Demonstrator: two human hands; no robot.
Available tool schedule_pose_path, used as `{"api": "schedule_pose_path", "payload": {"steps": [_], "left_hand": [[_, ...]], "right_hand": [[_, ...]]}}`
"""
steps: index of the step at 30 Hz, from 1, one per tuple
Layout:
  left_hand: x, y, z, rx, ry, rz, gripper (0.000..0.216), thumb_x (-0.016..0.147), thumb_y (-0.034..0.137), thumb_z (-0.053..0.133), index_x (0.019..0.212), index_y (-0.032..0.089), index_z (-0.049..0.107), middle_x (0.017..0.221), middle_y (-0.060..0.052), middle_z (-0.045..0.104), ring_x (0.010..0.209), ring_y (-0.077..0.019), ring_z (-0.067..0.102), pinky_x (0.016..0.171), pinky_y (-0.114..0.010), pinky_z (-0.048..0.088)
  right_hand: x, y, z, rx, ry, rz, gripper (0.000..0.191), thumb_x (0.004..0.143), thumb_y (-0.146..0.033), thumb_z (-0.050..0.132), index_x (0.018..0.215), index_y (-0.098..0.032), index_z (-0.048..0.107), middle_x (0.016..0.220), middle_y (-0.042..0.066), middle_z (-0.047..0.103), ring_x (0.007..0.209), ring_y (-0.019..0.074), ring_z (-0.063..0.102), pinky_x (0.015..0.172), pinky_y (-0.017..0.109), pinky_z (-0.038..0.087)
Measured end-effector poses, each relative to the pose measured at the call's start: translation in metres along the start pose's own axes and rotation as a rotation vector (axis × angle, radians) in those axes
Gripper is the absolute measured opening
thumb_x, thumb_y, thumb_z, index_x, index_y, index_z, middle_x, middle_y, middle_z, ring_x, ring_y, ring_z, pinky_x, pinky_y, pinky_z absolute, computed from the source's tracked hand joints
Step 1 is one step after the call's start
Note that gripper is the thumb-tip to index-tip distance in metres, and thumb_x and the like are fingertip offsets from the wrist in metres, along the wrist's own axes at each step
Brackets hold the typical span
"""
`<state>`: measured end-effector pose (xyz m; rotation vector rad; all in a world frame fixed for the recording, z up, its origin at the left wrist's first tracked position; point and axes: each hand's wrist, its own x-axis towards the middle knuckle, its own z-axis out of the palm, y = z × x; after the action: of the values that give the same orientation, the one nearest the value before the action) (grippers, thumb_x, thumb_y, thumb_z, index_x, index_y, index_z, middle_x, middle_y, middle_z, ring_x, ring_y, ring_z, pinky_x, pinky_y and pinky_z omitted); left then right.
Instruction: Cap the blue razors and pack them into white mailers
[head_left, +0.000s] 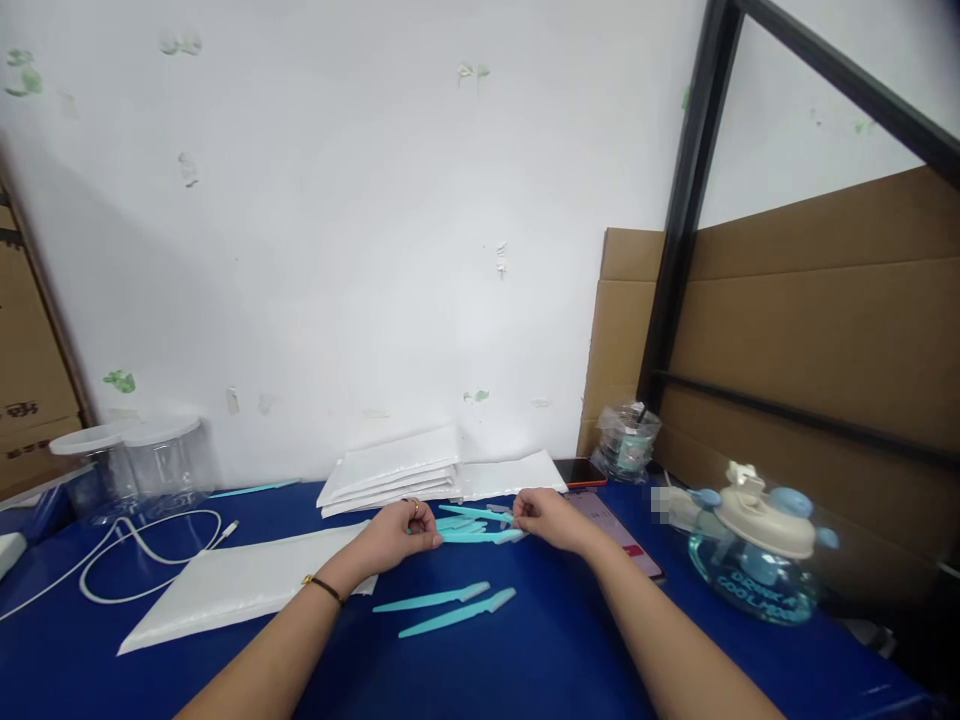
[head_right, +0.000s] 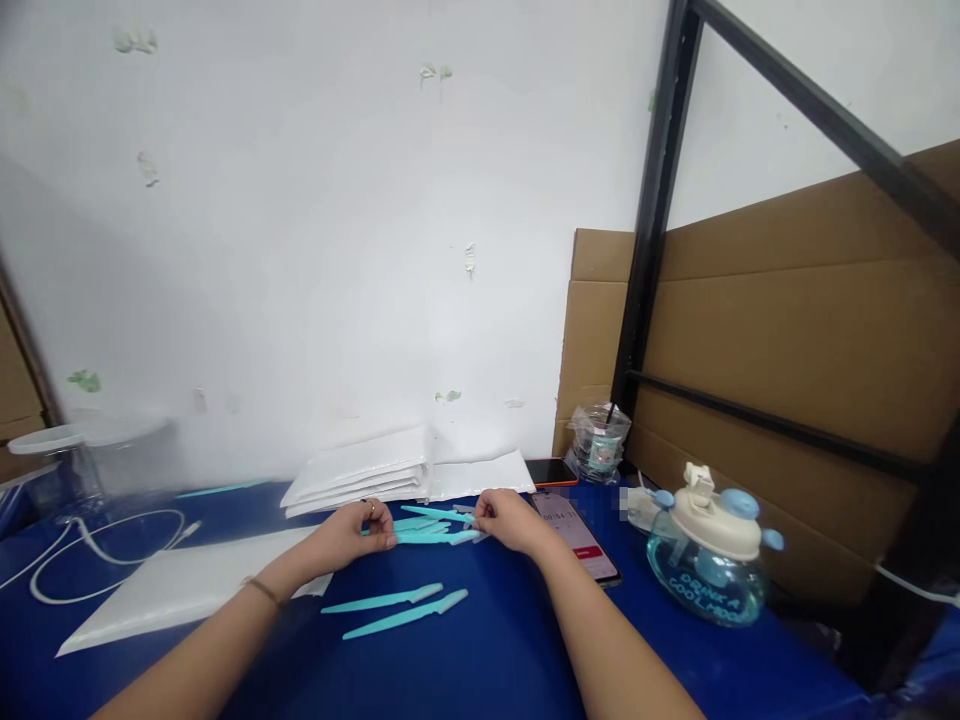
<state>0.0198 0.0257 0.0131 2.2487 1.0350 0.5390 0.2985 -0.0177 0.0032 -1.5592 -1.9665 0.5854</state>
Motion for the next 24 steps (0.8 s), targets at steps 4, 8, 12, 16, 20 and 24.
{"api": "schedule_pose_path", "payload": {"steps": [4, 8, 12, 16, 20, 24], "left_hand": [[-0.004, 0.010, 0.004, 0.094, 0.097, 0.178, 0.023, 0.070, 0.042, 0.063, 0.074, 0.020, 0.064, 0.119, -0.005, 0.053, 0.107, -0.0208, 0.049, 0.090, -0.028, 0.037], [-0.004, 0.019, 0.009, 0.172, 0.068, 0.150, 0.021, 0.072, 0.042, 0.061, 0.074, 0.021, 0.063, 0.090, -0.001, 0.065, 0.087, -0.0177, 0.056, 0.077, -0.025, 0.039], [0.000, 0.011, 0.008, 0.095, 0.039, 0.045, 0.024, 0.071, 0.043, 0.061, 0.072, 0.019, 0.062, 0.076, 0.002, 0.066, 0.074, -0.0148, 0.057, 0.066, -0.022, 0.039], [0.004, -0.005, 0.003, 0.034, 0.090, 0.008, 0.025, 0.069, 0.044, 0.061, 0.068, 0.018, 0.061, 0.074, 0.001, 0.066, 0.074, -0.0159, 0.058, 0.066, -0.024, 0.041], [0.007, -0.012, 0.000, -0.047, 0.116, 0.002, 0.027, 0.069, 0.044, 0.061, 0.068, 0.018, 0.059, 0.073, 0.000, 0.066, 0.073, -0.0156, 0.059, 0.069, -0.025, 0.043], [0.008, -0.015, 0.001, -0.129, 0.123, 0.001, 0.029, 0.069, 0.046, 0.061, 0.069, 0.017, 0.057, 0.075, -0.002, 0.067, 0.075, -0.0162, 0.060, 0.071, -0.026, 0.044]], "right_hand": [[0.000, -0.006, 0.004, 0.124, -0.073, -0.076, 0.009, 0.073, -0.024, 0.061, 0.076, -0.016, 0.061, 0.065, 0.000, 0.059, 0.060, 0.0112, 0.051, 0.054, 0.020, 0.037], [0.001, -0.012, 0.010, 0.289, -0.120, -0.132, 0.017, 0.075, -0.032, 0.062, 0.079, -0.015, 0.061, 0.063, -0.001, 0.056, 0.058, 0.0099, 0.049, 0.054, 0.020, 0.038], [0.003, -0.004, 0.005, 0.319, -0.123, -0.123, 0.022, 0.074, -0.036, 0.063, 0.078, -0.015, 0.062, 0.063, -0.001, 0.057, 0.058, 0.0099, 0.050, 0.055, 0.020, 0.038], [0.008, 0.015, -0.002, 0.237, -0.034, -0.026, 0.022, 0.072, -0.035, 0.064, 0.075, -0.013, 0.062, 0.062, 0.000, 0.058, 0.056, 0.0099, 0.050, 0.053, 0.020, 0.038], [0.009, 0.019, -0.004, 0.099, 0.020, -0.004, 0.021, 0.073, -0.033, 0.062, 0.073, -0.013, 0.065, 0.064, 0.002, 0.061, 0.060, 0.0119, 0.052, 0.055, 0.021, 0.038], [0.005, 0.007, -0.005, 0.200, -0.017, -0.073, 0.036, 0.080, -0.046, 0.052, 0.077, -0.012, 0.066, 0.072, 0.005, 0.065, 0.062, 0.0124, 0.054, 0.057, 0.022, 0.040]]}}
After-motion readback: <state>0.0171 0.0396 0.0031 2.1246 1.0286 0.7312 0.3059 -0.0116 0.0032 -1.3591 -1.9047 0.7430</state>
